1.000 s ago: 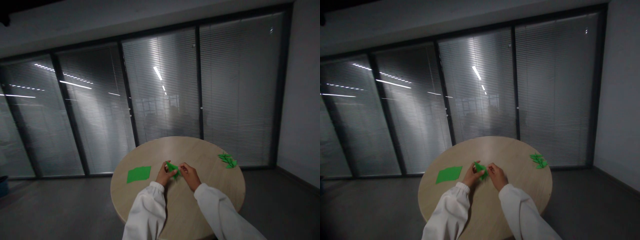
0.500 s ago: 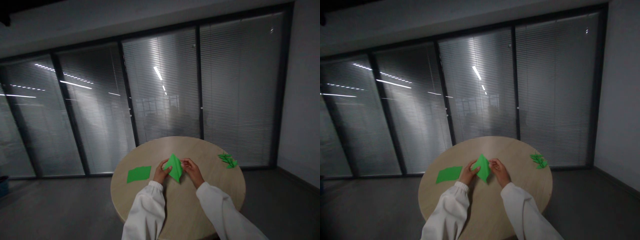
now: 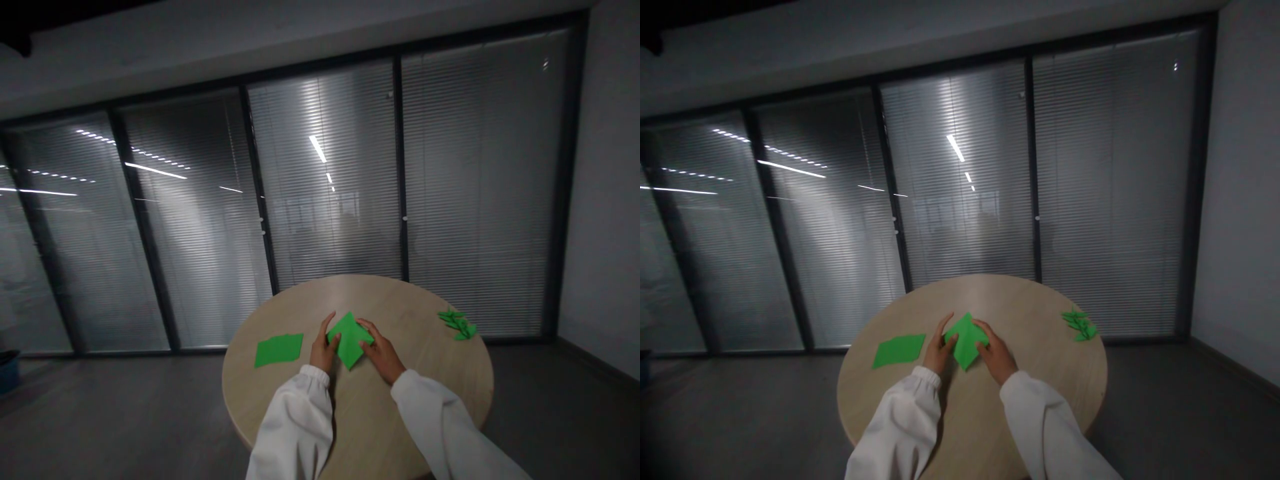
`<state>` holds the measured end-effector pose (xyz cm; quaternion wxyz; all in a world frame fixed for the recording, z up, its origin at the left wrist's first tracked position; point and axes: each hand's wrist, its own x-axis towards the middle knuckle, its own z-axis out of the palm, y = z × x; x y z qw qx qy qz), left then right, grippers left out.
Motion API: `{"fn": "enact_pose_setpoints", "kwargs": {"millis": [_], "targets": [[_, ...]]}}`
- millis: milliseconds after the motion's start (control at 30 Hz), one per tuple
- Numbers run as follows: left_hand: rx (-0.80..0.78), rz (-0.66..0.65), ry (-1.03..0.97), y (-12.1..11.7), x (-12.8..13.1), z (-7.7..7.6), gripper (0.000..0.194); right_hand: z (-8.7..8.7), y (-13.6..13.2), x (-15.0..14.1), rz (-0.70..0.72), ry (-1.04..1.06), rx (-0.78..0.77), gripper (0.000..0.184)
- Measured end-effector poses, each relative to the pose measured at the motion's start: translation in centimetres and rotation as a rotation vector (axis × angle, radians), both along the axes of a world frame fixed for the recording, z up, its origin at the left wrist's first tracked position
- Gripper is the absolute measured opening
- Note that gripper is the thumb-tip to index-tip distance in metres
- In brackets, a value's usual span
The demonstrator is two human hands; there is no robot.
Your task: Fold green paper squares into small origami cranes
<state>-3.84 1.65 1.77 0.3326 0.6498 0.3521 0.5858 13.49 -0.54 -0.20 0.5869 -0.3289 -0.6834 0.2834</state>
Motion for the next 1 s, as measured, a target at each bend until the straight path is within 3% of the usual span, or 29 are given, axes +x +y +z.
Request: {"fn": "enact_pose_setpoints", "kwargs": {"millis": [200,333,467,600,833,1000], "targets": [[0.022,-0.101,0.008,0.2,0.3,0.2,0.039,-0.7,1.0,0.6,-0.141,-0.023,-0.05,0.032],[0.003,-0.071,0.025,-0.1,0.3,0.6,0.058,-1.2,1.7,0.7,-0.117,0.043,-0.078,0.033],[0.069,-0.091,0.098,0.3,0.1,0.2,0.045,-1.1,1.7,0.7,-0.076,0.13,-0.09,0.033],[0.066,-0.01,0.184,0.9,0.0,-0.3,0.032,-0.9,1.7,0.7,-0.075,0.174,-0.098,0.033],[-0.009,0.087,0.106,1.2,-0.1,-0.3,0.033,-1.2,2.1,0.8,-0.113,0.153,-0.06,0.032],[0.005,0.139,0.104,1.2,-0.2,-0.3,0.026,-1.1,1.9,1.0,-0.225,0.042,0.021,0.027]]}}
